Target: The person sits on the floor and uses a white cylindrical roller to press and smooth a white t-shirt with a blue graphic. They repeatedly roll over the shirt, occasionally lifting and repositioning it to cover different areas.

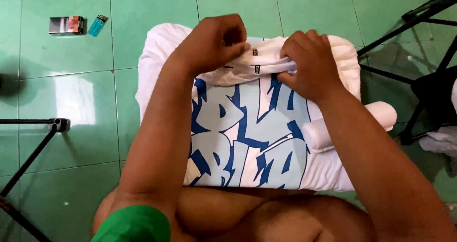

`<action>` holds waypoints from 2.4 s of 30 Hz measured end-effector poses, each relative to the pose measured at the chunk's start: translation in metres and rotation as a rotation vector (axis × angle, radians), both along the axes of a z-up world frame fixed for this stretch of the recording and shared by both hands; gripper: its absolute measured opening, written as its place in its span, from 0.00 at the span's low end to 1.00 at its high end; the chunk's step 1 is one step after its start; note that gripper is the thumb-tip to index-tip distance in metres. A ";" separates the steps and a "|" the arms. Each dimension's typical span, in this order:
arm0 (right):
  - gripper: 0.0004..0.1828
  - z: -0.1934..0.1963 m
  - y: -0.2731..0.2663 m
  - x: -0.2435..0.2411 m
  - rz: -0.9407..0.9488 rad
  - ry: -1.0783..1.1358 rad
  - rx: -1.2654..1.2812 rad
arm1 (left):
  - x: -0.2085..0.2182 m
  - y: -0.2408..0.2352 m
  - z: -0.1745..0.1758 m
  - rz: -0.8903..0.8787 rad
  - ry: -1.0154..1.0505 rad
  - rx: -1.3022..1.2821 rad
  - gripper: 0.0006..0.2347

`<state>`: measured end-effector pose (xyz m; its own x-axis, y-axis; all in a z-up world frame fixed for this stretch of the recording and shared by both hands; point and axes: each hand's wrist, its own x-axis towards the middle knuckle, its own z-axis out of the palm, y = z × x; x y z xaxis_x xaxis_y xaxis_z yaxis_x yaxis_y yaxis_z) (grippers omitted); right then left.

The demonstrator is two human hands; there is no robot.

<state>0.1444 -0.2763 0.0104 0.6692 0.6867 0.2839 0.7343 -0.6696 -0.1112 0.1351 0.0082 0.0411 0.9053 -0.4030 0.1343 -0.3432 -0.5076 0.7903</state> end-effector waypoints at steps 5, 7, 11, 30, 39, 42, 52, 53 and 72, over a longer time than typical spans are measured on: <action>0.20 0.007 0.003 -0.004 0.018 0.076 -0.007 | 0.004 -0.004 -0.007 0.101 0.013 0.251 0.12; 0.20 0.006 0.005 -0.005 0.024 0.224 -0.006 | 0.008 -0.003 -0.014 0.085 0.020 0.319 0.10; 0.30 0.009 0.010 -0.008 -0.068 0.337 -0.051 | 0.004 -0.002 -0.009 0.019 -0.109 0.167 0.09; 0.42 0.029 0.023 -0.013 -0.160 0.598 -0.004 | 0.024 -0.006 -0.040 0.308 0.009 0.394 0.25; 0.21 0.009 0.015 -0.004 0.034 0.440 -0.001 | 0.064 -0.022 0.019 0.229 0.754 0.855 0.32; 0.21 0.005 0.013 -0.005 0.065 0.426 0.065 | 0.085 -0.010 0.010 0.202 0.891 0.971 0.36; 0.21 0.000 0.012 0.001 0.037 0.478 0.045 | 0.080 0.004 0.005 0.191 0.829 0.860 0.19; 0.20 -0.003 0.010 0.001 0.065 0.436 0.046 | 0.075 0.004 0.005 0.261 0.700 0.668 0.18; 0.20 -0.003 0.009 -0.001 0.067 0.161 0.002 | -0.023 0.018 -0.007 -0.206 -0.217 0.586 0.34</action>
<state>0.1429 -0.2676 0.0075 0.6586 0.7311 0.1783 0.7502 -0.6192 -0.2321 0.1125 0.0260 0.0341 0.7791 -0.6268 0.0103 -0.5994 -0.7402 0.3046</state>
